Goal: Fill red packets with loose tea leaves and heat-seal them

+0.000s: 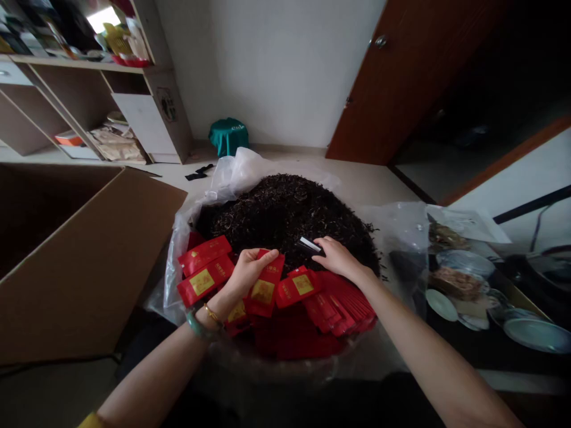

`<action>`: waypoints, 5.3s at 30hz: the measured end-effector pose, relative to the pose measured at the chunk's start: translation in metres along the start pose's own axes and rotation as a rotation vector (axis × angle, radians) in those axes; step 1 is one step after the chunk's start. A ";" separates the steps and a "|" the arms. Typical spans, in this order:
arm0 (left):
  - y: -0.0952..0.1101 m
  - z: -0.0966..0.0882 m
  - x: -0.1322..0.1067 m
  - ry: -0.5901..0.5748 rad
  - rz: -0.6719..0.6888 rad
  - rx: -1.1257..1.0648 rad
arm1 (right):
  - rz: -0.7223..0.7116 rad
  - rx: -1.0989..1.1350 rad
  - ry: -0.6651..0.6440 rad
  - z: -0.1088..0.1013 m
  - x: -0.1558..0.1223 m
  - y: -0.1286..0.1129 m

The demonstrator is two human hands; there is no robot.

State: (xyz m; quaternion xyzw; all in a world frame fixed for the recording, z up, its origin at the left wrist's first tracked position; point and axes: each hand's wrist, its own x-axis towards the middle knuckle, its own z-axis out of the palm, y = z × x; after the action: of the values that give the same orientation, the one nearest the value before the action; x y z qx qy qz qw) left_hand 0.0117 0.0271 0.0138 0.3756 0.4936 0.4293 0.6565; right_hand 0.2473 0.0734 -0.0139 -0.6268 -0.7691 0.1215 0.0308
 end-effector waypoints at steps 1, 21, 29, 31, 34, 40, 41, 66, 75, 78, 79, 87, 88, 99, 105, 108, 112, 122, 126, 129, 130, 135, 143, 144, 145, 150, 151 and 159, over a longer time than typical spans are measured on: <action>0.001 0.001 0.000 0.009 -0.011 0.003 | 0.025 -0.043 -0.035 0.003 0.001 0.003; -0.024 -0.005 0.013 -0.182 0.151 0.375 | -0.125 0.688 0.058 -0.017 -0.031 -0.073; -0.001 -0.017 0.016 -0.239 0.133 0.589 | -0.118 0.814 -0.057 -0.013 -0.025 -0.070; 0.003 -0.022 0.018 -0.271 0.146 0.723 | -0.098 0.770 -0.120 -0.020 -0.024 -0.064; 0.006 -0.033 0.025 -0.268 0.199 0.954 | -0.117 0.439 -0.278 -0.037 -0.028 -0.051; 0.004 -0.044 0.032 -0.428 0.161 0.993 | -0.224 -0.210 -0.612 -0.046 -0.048 -0.054; 0.004 -0.045 0.032 -0.449 0.145 1.001 | -0.207 -0.266 -0.618 -0.042 -0.052 -0.059; -0.002 -0.033 0.025 -0.332 0.287 1.014 | -0.241 -0.383 -0.319 0.010 -0.070 -0.066; -0.030 -0.029 0.040 -0.192 0.222 0.982 | -0.061 -0.246 -0.334 0.006 -0.065 -0.071; -0.031 -0.032 0.045 -0.206 0.246 0.902 | -0.079 -0.224 -0.294 0.000 -0.062 -0.065; -0.031 -0.032 0.047 -0.213 0.253 0.886 | -0.085 -0.228 -0.279 -0.002 -0.061 -0.062; -0.036 -0.033 0.049 -0.119 0.349 0.963 | 0.083 -0.255 -0.267 -0.021 -0.050 -0.053; -0.035 -0.033 0.049 -0.130 0.339 0.960 | 0.083 -0.250 -0.257 -0.023 -0.049 -0.051; -0.022 -0.024 0.033 -0.144 0.503 0.882 | 0.045 -0.088 -0.151 -0.039 -0.046 -0.039; -0.019 -0.017 0.019 -0.211 0.701 0.961 | -0.085 0.074 -0.206 -0.051 -0.052 -0.044; -0.021 -0.015 0.018 -0.305 0.716 1.036 | -0.157 -0.048 -0.322 -0.046 -0.055 -0.050; -0.021 -0.014 0.019 -0.372 0.706 1.085 | -0.296 -0.207 -0.481 -0.030 -0.059 -0.057; -0.018 -0.014 0.017 -0.374 0.710 1.119 | -0.292 -0.375 -0.337 0.001 -0.066 -0.064; -0.019 -0.014 0.018 -0.373 0.683 1.140 | -0.326 -0.408 -0.347 0.006 -0.068 -0.064; -0.021 -0.014 0.018 -0.388 0.656 1.136 | -0.365 -0.442 -0.298 0.008 -0.068 -0.064; -0.021 -0.014 0.018 -0.394 0.651 1.129 | -0.379 -0.447 -0.283 0.008 -0.067 -0.064; -0.021 -0.014 0.018 -0.393 0.674 1.102 | -0.428 -0.446 -0.253 0.004 -0.064 -0.062; -0.021 -0.014 0.016 -0.283 0.860 1.004 | -0.436 -0.054 -0.084 -0.041 -0.056 -0.035; -0.020 -0.013 0.014 -0.275 0.884 0.971 | -0.447 0.019 -0.016 -0.047 -0.057 -0.035; -0.019 -0.012 0.012 -0.274 0.901 0.936 | -0.463 0.087 0.045 -0.052 -0.059 -0.035; -0.015 -0.007 0.000 -0.339 0.774 0.801 | -0.593 0.319 0.276 -0.050 -0.065 -0.053; -0.016 -0.006 -0.002 -0.341 0.704 0.778 | -0.606 0.321 0.354 -0.045 -0.065 -0.056; -0.027 0.008 -0.010 -0.212 0.367 0.338 | -0.631 -0.035 0.898 -0.018 -0.058 -0.067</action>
State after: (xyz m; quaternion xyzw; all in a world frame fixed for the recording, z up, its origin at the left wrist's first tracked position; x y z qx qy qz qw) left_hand 0.0229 0.0078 -0.0058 0.6059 0.4105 0.4107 0.5439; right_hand 0.1996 0.0070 0.0247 -0.3565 -0.8328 -0.1860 0.3805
